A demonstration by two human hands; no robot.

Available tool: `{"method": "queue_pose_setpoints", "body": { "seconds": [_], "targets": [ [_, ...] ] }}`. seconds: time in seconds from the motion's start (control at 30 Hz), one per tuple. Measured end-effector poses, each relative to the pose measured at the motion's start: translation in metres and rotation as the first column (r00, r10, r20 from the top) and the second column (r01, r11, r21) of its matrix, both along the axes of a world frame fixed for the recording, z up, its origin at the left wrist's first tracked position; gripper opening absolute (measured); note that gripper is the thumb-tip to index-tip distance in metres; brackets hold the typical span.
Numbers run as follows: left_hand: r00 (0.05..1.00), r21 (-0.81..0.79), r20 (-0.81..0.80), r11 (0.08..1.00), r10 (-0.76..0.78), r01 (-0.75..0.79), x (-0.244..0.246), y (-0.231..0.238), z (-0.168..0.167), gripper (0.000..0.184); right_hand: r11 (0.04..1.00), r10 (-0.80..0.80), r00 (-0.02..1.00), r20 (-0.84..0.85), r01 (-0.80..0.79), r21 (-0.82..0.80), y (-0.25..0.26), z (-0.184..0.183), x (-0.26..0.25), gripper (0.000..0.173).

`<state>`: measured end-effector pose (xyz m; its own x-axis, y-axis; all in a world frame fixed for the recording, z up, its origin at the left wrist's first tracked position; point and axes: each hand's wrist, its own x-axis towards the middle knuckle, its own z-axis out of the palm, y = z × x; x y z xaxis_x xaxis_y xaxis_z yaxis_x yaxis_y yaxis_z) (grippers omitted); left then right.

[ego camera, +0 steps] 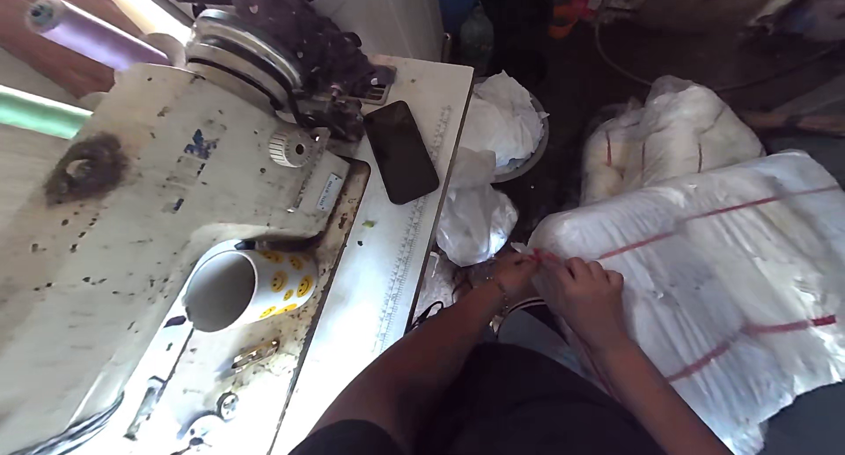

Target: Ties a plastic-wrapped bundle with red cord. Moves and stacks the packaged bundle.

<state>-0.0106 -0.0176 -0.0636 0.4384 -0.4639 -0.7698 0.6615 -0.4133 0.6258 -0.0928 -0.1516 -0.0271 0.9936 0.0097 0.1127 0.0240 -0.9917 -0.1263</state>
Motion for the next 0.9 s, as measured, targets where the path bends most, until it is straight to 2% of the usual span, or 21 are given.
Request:
{"method": "queue_pose_setpoints", "body": {
  "seconds": [0.1,0.17,0.23,0.33,0.4,0.47,0.53,0.57,0.63,0.7,0.83,0.9],
  "targets": [
    [0.962,-0.029,-0.161,0.974,0.219,-0.227,-0.004,0.001,0.01,0.036,1.0,-0.003,0.984,-0.176,0.0,-0.02,0.017,0.006,0.015,0.028],
    [0.949,-0.022,-0.175,0.962,0.263,-0.271,-0.004,0.004,0.016,0.035,1.0,0.016,0.924,-0.382,-0.017,0.001,0.027,0.008,0.032,0.032],
    [0.94,-0.002,-0.169,0.953,0.297,-0.301,-0.004,0.006,0.018,0.034,0.999,0.023,0.84,-0.542,-0.04,-0.019,0.029,0.006,0.048,0.026],
    [0.903,0.032,-0.203,0.924,0.379,-0.381,-0.003,0.009,0.017,0.029,0.999,0.034,0.894,-0.447,-0.016,0.044,0.02,-0.001,0.055,0.013],
    [0.885,0.06,-0.231,0.914,0.405,-0.402,-0.002,0.01,0.014,0.028,0.979,0.09,0.958,-0.272,-0.035,0.199,0.005,-0.007,0.049,0.009],
    [0.904,0.073,-0.23,0.932,0.361,-0.354,-0.002,0.011,0.007,0.027,0.921,0.141,0.975,-0.171,-0.066,0.385,-0.01,-0.006,0.044,0.009],
    [0.932,0.034,-0.236,0.961,0.275,-0.275,-0.006,0.009,-0.001,0.027,0.855,0.156,0.968,-0.195,-0.034,0.518,-0.021,0.006,0.039,0.01],
    [0.934,-0.006,-0.255,0.965,0.252,-0.262,-0.008,0.007,-0.002,0.027,0.846,0.18,0.959,-0.218,-0.037,0.532,-0.025,0.012,0.035,0.012],
    [0.937,-0.084,-0.286,0.969,0.202,-0.234,-0.009,0.001,0.002,0.028,0.861,0.249,0.927,-0.281,-0.078,0.503,-0.026,0.024,0.022,0.018],
    [0.952,-0.075,-0.285,0.987,0.114,-0.14,-0.004,-0.005,0.015,0.031,0.875,0.272,0.909,-0.315,-0.097,0.475,-0.008,0.03,0.001,0.02],
    [0.924,-0.078,-0.348,0.977,0.158,-0.197,-0.008,-0.014,0.004,0.039,0.832,0.163,0.89,-0.427,0.109,0.544,0.029,0.021,-0.032,0.024],
    [0.909,-0.099,-0.37,0.965,0.192,-0.244,-0.008,-0.011,0.007,0.04,0.804,0.105,0.818,-0.566,0.264,0.532,0.024,0.018,-0.03,0.03]
  ]
}}
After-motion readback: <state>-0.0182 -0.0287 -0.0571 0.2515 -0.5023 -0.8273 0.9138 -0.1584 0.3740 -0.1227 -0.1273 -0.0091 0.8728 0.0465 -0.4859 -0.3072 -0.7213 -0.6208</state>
